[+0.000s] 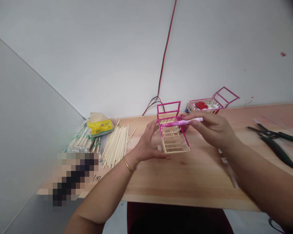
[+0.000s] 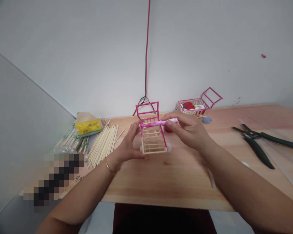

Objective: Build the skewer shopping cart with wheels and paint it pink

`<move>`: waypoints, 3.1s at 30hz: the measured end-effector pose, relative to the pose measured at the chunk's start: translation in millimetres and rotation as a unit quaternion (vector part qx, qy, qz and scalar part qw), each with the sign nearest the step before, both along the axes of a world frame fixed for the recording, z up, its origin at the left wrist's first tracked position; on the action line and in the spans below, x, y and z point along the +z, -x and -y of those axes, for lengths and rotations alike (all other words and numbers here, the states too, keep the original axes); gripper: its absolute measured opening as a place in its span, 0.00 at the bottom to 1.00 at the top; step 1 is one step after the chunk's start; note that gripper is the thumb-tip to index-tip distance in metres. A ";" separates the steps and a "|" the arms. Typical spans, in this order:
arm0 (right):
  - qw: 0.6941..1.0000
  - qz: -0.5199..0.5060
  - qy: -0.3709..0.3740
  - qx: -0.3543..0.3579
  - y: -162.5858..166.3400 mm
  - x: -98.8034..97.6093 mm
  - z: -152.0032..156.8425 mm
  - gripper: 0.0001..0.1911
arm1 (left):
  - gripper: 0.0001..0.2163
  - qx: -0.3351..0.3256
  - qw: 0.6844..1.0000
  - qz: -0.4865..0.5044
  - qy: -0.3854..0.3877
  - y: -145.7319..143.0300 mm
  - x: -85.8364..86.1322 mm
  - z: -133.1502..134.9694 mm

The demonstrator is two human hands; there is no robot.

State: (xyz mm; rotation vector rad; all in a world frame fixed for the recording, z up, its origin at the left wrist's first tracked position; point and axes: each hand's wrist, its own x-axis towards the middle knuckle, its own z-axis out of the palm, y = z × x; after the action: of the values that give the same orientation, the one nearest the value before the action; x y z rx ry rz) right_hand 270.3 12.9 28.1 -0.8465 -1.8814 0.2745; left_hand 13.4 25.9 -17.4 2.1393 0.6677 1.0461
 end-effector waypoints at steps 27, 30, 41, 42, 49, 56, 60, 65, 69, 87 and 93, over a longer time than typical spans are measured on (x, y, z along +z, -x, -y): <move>0.998 0.023 0.010 0.060 0.6 5.4 1.9 0.06 | 0.60 0.013 1.000 0.012 0.021 1.7 0.4 -2.0; 0.999 0.023 0.014 0.032 -1.0 1.2 -1.1 0.07 | 0.61 0.010 1.000 0.002 0.018 2.1 0.0 -1.5; 0.994 0.025 0.008 0.106 1.0 10.9 5.6 0.05 | 0.60 0.021 1.000 0.005 0.009 3.6 -0.5 -4.2; 0.993 0.029 0.011 0.115 1.4 12.2 6.6 0.06 | 0.60 0.027 1.000 0.001 0.005 3.9 -0.8 -4.8; 0.990 0.046 0.022 0.135 2.4 13.4 7.7 0.05 | 0.59 0.061 0.997 -0.038 -0.015 5.0 2.8 -4.4; 0.997 0.052 -0.004 0.064 4.1 10.2 2.5 0.05 | 0.58 0.079 0.992 -0.081 -0.061 4.8 5.3 -0.9; 0.996 0.060 -0.016 0.069 3.8 11.7 2.8 0.05 | 0.59 0.086 0.988 -0.095 -0.081 4.9 5.0 -0.7; 0.989 0.078 0.011 0.125 0.7 14.0 7.1 0.05 | 0.59 0.100 0.987 -0.101 -0.079 5.1 7.6 -0.1; 0.987 0.088 0.019 0.130 0.9 14.6 8.8 0.05 | 0.59 0.105 0.985 -0.111 -0.083 5.0 8.2 0.4; 0.988 0.094 -0.053 0.107 6.9 23.3 13.9 0.05 | 0.59 0.109 0.973 -0.154 -0.132 3.8 8.4 3.4; 0.983 0.110 -0.070 0.129 8.4 28.2 19.2 0.05 | 0.60 0.110 0.967 -0.157 -0.171 2.9 6.8 2.9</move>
State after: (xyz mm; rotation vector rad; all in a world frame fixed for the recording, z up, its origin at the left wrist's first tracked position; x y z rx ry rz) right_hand 261.9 -6.3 56.3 -0.5544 -2.1937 0.2108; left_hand 10.5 23.0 -10.6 2.6125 0.9471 1.0014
